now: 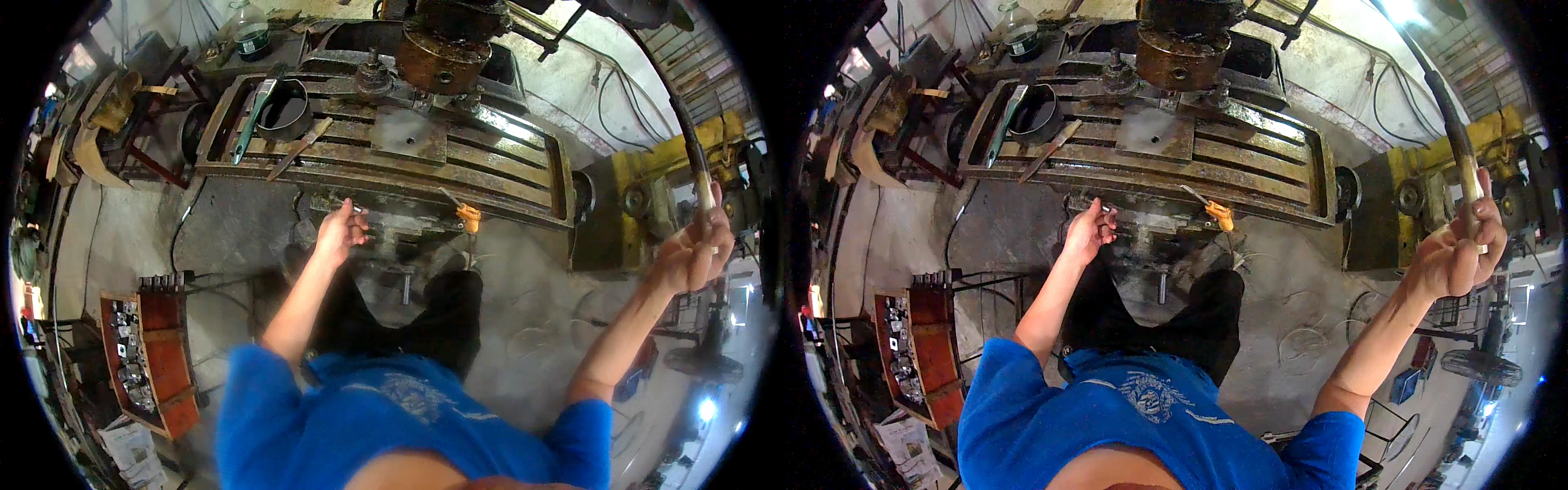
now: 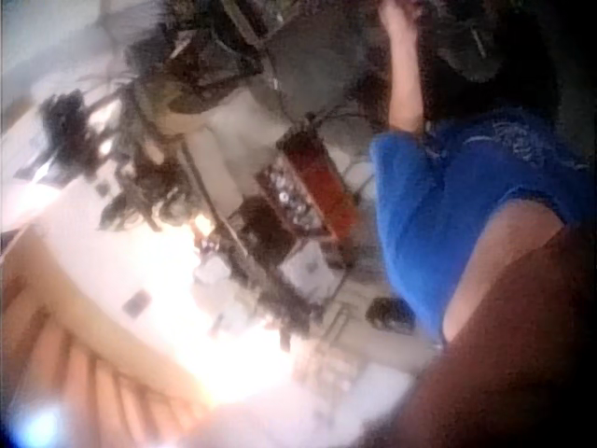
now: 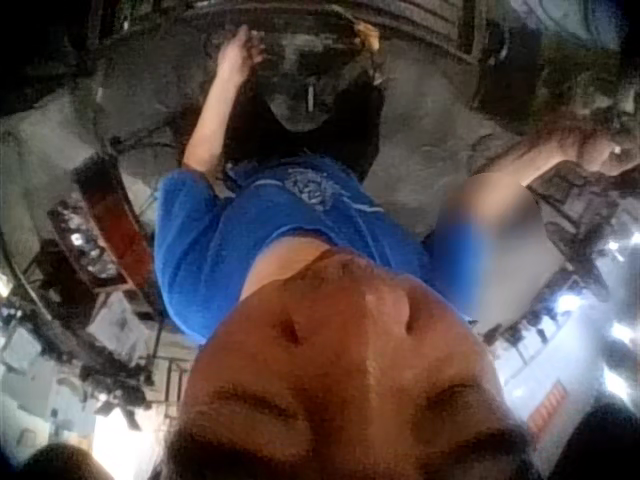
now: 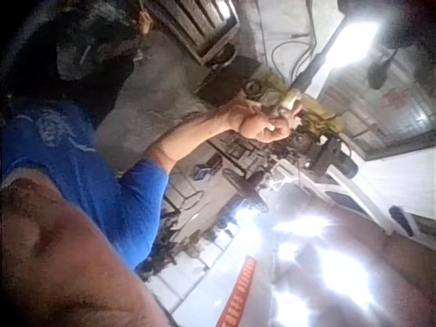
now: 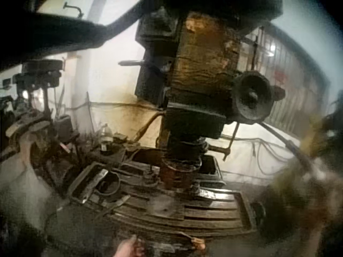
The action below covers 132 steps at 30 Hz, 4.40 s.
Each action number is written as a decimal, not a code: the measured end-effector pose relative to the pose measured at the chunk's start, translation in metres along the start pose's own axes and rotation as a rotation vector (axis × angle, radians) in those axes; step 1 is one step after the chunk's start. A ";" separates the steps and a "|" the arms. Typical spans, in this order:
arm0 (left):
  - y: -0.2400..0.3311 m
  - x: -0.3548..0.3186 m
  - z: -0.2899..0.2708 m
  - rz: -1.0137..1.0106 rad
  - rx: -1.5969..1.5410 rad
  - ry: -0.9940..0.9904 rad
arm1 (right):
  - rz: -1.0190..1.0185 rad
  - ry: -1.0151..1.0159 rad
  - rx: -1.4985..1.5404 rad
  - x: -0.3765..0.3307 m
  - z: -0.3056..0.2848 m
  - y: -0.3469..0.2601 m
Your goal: The person operates a drill press to drill holes into a metal plate. They repeatedly position the plate, lower the drill to create holes, and use a brush to clear metal shavings from the work area.
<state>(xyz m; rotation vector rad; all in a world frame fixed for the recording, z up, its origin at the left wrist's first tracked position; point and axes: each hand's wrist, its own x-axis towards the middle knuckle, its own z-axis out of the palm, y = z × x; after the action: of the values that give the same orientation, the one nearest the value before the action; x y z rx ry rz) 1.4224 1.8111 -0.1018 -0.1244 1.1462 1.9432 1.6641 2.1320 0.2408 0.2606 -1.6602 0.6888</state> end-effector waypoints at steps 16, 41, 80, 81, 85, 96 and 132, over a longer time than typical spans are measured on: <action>-0.008 0.004 0.014 0.033 -0.399 -0.023 | 0.023 -0.037 -0.002 0.010 -0.004 -0.001; 0.025 -0.013 -0.035 0.439 0.052 0.369 | 0.022 0.056 -0.008 0.008 0.008 -0.007; -0.046 -0.001 0.170 0.744 1.667 0.218 | -0.053 0.006 0.033 0.010 0.003 0.001; -0.045 0.001 0.166 0.766 1.655 0.253 | -0.052 0.017 0.031 0.010 0.004 0.001; -0.047 0.005 0.167 0.902 1.706 0.138 | -0.021 0.071 0.008 0.009 0.006 0.000; -0.076 0.035 0.116 0.282 0.933 -0.139 | -0.069 -0.030 -0.022 0.011 0.001 0.002; 0.098 -0.084 -0.040 0.048 0.695 -0.114 | 0.014 -0.024 -0.045 0.005 -0.023 0.004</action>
<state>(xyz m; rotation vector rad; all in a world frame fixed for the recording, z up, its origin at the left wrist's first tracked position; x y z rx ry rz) 1.3932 1.7077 -0.0192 0.3822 1.6821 1.4669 1.6794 2.1492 0.2456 0.2263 -1.6996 0.6598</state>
